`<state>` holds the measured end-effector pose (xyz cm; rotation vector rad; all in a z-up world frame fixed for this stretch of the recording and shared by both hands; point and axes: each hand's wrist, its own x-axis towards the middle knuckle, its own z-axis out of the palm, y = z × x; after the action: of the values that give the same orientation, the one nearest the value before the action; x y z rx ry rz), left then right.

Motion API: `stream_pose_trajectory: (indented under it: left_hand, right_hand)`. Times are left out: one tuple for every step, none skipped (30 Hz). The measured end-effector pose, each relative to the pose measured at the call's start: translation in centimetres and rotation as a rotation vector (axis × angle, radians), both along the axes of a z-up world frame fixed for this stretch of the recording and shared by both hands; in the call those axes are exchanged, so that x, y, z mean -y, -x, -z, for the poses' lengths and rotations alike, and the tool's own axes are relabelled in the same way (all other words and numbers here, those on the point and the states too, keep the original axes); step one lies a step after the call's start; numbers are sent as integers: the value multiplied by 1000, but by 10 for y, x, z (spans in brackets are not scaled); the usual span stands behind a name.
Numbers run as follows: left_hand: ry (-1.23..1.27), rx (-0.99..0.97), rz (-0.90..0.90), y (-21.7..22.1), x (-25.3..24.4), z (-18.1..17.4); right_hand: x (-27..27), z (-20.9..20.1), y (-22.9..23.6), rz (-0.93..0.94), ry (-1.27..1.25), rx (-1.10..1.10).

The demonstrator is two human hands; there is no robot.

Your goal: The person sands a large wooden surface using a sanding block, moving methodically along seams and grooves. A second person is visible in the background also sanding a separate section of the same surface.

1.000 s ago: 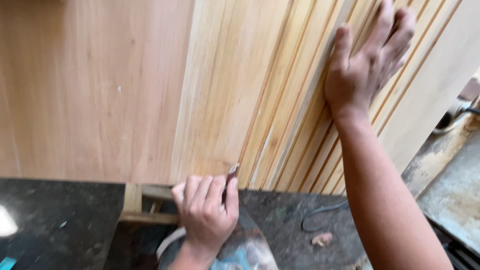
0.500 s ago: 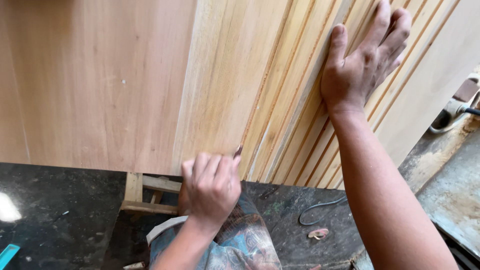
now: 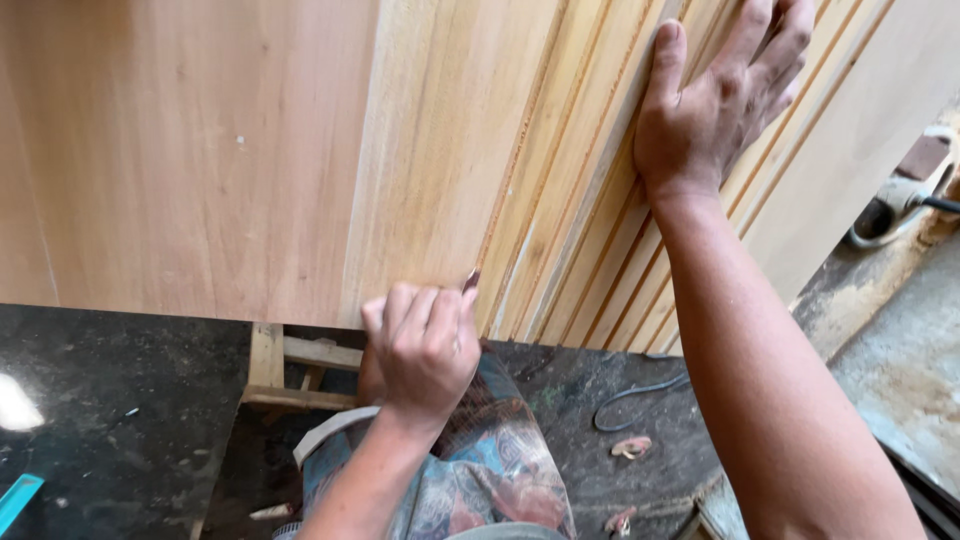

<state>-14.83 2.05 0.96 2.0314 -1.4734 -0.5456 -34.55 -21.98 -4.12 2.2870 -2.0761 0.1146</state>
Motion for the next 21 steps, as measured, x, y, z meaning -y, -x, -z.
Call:
stream_pose_trajectory:
  left_hand:
    - [7,3,-4,1,1,3]
    - [13,6,-7,2,1,6]
    - [2,11,-1,3,-1,8]
    - [-9,15,5,4,-6,6]
    - [-13,23,13,3,-7,4]
    - [-24,13,-3,3,-6,5]
    - [-41,-2,-15,3,-7,3]
    - [-58,-18,-28,3,-8,2]
    - [-37,1,-26,4,-6,4]
    - [-16,20,-24,5,-2,9]
    - [10,37,-18,6,1,11]
    - [3,22,-17,6,3,10]
    - [8,11,-15,6,7,10]
    - [13,-1,-13,5,10,7]
    - [1,-2,-18,4,11,2]
    - [-12,-3,-22,2,11,-6]
    - [-28,-7,-19,1,12,-12]
    - [-19,-2,-14,0,17,-14]
    - [-15,0,-11,-1,23,-15]
    - [-10,2,-7,-1,30,-13]
    - [18,2,-15,0,40,-6]
  right_hand:
    - [0,0,-1,-8,11,9]
    - [2,1,-2,-16,21,17]
    - [0,0,-2,-26,27,26]
    - [-2,0,-1,-15,5,23]
    - [1,1,-2,-2,-11,23]
    - [3,2,-2,10,-27,23]
    - [4,1,0,5,-21,21]
    - [3,2,2,1,-15,20]
    - [2,4,2,-10,-20,18]
    - [0,6,2,-23,1,5]
    - [-2,7,4,-33,26,-10]
    - [-3,7,5,-43,52,-24]
    - [0,7,6,-34,47,-25]
    - [2,8,6,-26,43,-26]
    - [4,9,5,-23,39,-25]
    - [6,10,4,-23,30,-16]
    - [5,10,5,-15,17,-10]
    - [3,11,5,-8,4,-4]
    - [2,11,6,-9,6,-4]
    - [0,11,7,-10,9,-4]
    - [-1,11,7,-17,12,-3]
